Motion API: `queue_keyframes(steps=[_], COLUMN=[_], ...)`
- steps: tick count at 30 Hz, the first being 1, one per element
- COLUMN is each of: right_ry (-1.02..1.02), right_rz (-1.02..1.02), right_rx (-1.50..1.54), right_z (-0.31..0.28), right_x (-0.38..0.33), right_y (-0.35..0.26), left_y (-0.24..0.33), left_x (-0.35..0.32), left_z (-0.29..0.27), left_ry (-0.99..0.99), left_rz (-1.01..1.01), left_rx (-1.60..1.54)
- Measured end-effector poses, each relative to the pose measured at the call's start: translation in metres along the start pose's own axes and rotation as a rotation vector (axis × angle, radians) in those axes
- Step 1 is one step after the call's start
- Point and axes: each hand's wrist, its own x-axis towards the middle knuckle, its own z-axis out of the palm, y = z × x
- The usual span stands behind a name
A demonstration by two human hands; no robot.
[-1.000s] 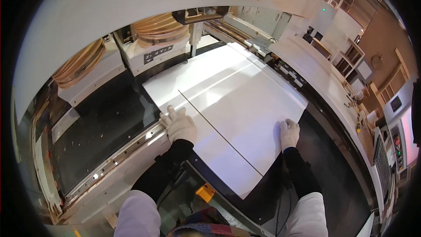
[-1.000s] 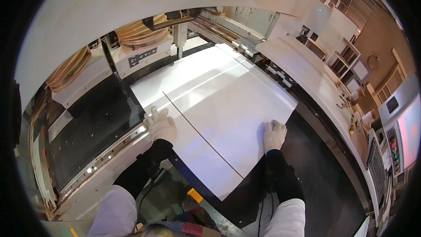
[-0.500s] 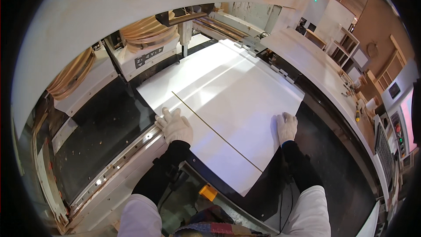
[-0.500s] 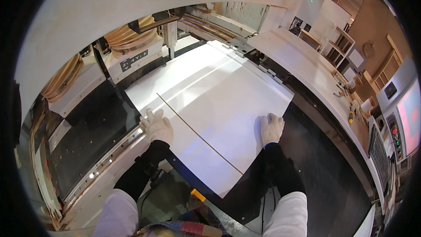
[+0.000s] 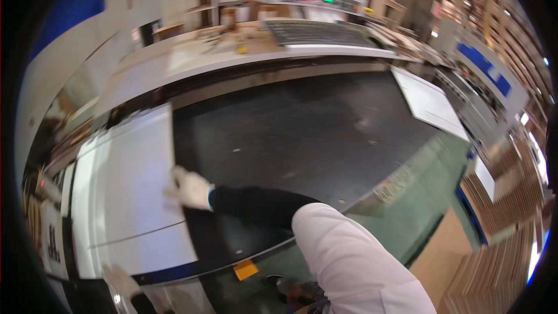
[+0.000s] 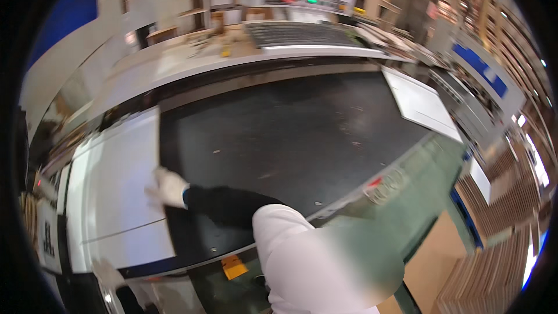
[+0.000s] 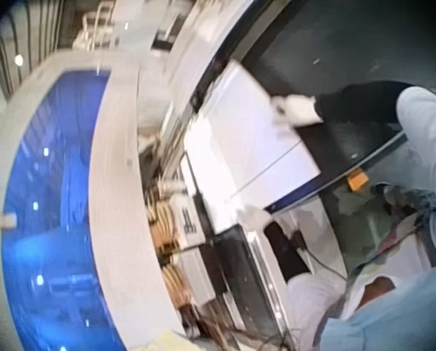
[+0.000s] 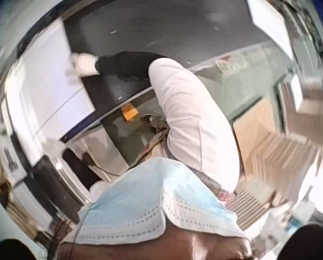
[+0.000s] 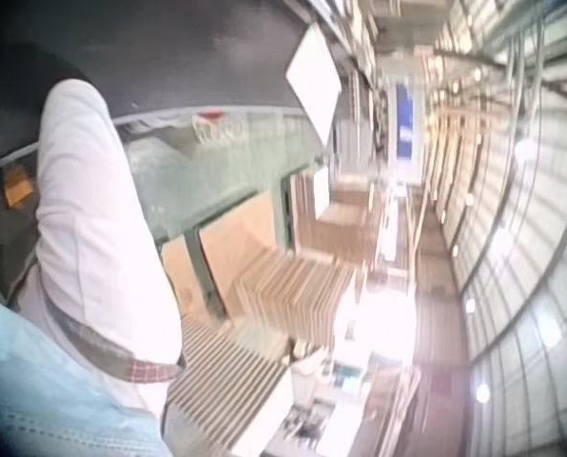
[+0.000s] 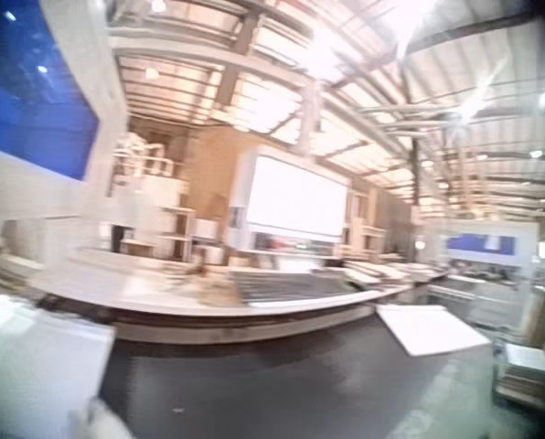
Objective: Manually feeding furniture panels into a manufacturing machine and cleaning them with an air gun.
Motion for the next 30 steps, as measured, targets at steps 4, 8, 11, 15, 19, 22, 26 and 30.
queue_keyframes(steps=[4, 8, 11, 15, 19, 22, 26, 30], right_ry=[-0.154, -0.150, -0.131, -0.002, 0.362, 0.691, 0.812, 0.783], right_rz=[0.239, 0.317, 0.611, 0.936, 1.184, 1.282, 1.316, 1.339], right_rx=[0.040, 0.294, -0.017, -0.020, -0.164, -0.086, 0.082, 0.140], right_z=[-0.134, -0.185, -0.227, -0.314, -0.409, -0.464, -0.523, -0.596], right_x=[-0.207, -0.356, -0.484, -0.669, -0.819, -0.893, -0.985, -1.059], right_y=[0.008, 0.019, 0.052, 0.089, 0.085, 0.068, 0.087, 0.132], left_y=[0.136, 0.237, 0.318, 0.463, 0.587, 0.649, 0.763, 0.926], left_x=[-0.173, -0.286, -0.384, -0.556, -0.717, -0.797, -0.894, -1.008], left_z=[0.068, 0.097, 0.108, 0.120, 0.110, 0.082, 0.163, 0.125], left_ry=[0.280, -0.063, -0.321, -0.683, -1.080, -1.388, -1.478, -1.511], left_rz=[0.789, 0.835, 0.881, 0.964, 1.081, 1.109, 1.621, 1.573], left_rx=[0.622, 0.523, 0.459, 0.354, 0.357, 0.453, 0.208, -0.050])
